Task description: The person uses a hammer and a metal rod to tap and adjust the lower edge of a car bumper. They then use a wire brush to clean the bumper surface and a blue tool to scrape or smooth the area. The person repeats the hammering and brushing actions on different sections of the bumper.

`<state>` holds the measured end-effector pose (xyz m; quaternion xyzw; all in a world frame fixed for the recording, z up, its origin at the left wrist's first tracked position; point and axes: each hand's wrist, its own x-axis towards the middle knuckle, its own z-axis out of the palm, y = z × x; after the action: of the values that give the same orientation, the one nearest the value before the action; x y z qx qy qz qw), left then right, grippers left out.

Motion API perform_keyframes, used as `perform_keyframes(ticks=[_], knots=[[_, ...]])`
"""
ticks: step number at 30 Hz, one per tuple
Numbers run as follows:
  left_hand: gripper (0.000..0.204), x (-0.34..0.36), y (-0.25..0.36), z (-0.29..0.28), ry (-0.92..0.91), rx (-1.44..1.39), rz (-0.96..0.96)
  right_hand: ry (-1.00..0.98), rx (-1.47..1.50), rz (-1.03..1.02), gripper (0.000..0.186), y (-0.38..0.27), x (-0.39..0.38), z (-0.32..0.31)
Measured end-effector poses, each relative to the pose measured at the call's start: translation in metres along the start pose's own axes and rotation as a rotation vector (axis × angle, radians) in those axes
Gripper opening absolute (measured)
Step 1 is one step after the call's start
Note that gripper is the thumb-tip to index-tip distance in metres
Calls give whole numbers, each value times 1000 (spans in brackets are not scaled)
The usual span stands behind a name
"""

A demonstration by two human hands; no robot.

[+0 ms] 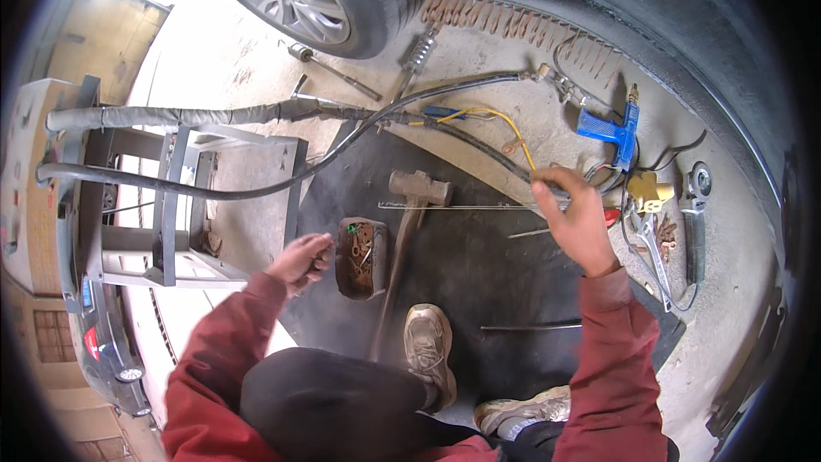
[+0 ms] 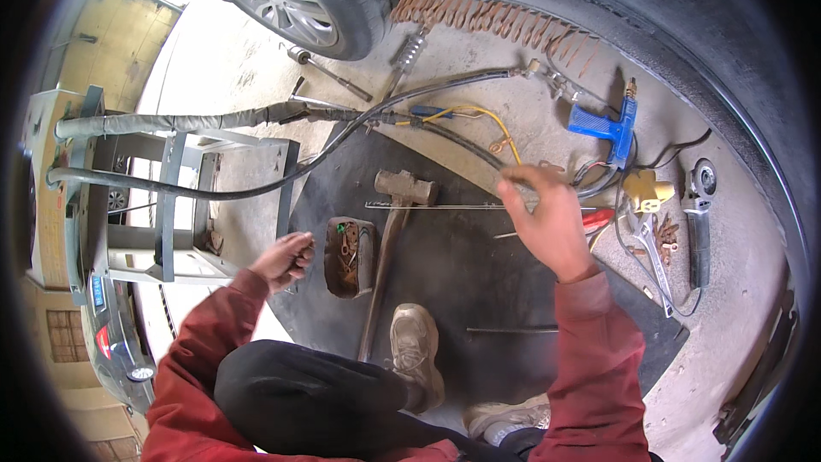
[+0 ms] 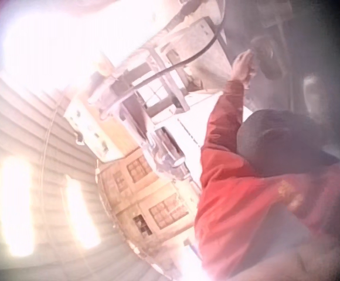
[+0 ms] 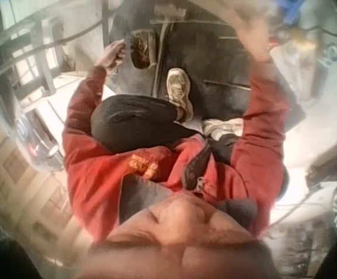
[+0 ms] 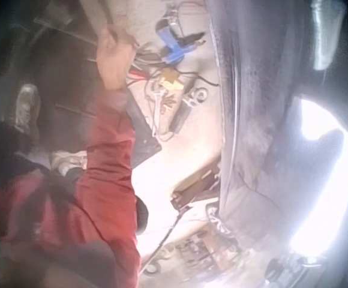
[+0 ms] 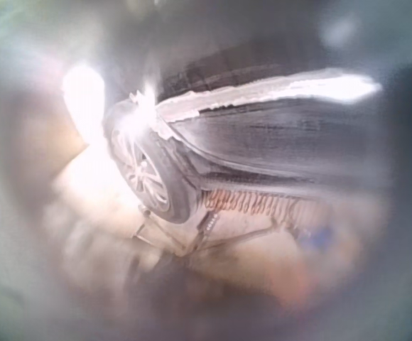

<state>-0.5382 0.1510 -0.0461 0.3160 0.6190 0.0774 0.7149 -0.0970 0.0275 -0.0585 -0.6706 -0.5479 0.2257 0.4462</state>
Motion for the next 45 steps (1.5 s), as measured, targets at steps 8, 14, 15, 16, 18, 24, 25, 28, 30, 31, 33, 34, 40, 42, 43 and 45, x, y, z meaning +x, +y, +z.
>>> perform_keyframes(ticks=[8, 14, 15, 16, 18, 24, 25, 28, 30, 31, 33, 34, 40, 42, 43, 45], knots=[[36, 49, -64, -15, 714, 1064, 803, -570, -483, 14, 30, 40, -76, -30], [26, 4, -113, 44, 460, 993, 582, -1026, -773, 9, 18, 78, -173, -35], [26, 10, -116, 59, 417, 1052, 674, -998, -781, -44, 15, 85, -186, -28], [25, 14, -120, 74, 373, 1104, 738, -1036, -822, -52, 13, 92, -197, -23], [30, 38, -112, 101, 287, 1192, 921, -884, -798, -113, 9, 103, -215, -13], [40, 115, -52, 178, 104, 1364, 1224, -723, -792, -65, 8, 121, -230, -12], [41, 124, -43, 190, 70, 1378, 1258, -716, -788, -67, 8, 121, -231, -13], [39, 152, -27, 224, -27, 1499, 1244, -708, -824, -73, 8, 118, -231, -13], [37, 172, -23, 243, -85, 1619, 1139, -697, -834, -62, 9, 111, -232, -12], [33, 181, -24, 250, -113, 1656, 1130, -685, -825, -49, 10, 106, -232, -14], [30, 196, -26, 260, -94, 1670, 1140, -642, -781, 37, 10, 91, -231, -22], [28, 202, -27, 264, -97, 1677, 1134, -611, -697, 145, 11, 83, -228, -30], [16, 182, -13, 255, -110, 1501, 1117, -425, -448, 568, 17, 24, -195, -95], [18, 160, -4, 250, -103, 1390, 1121, -234, -278, 600, 23, 8, -179, -109], [24, 150, 4, 246, -104, 1369, 1038, -205, -175, 580, 25, 0, -172, -112], [28, 129, 17, 241, -87, 1373, 1049, -158, 41, 565, 29, -17, -159, -114]])
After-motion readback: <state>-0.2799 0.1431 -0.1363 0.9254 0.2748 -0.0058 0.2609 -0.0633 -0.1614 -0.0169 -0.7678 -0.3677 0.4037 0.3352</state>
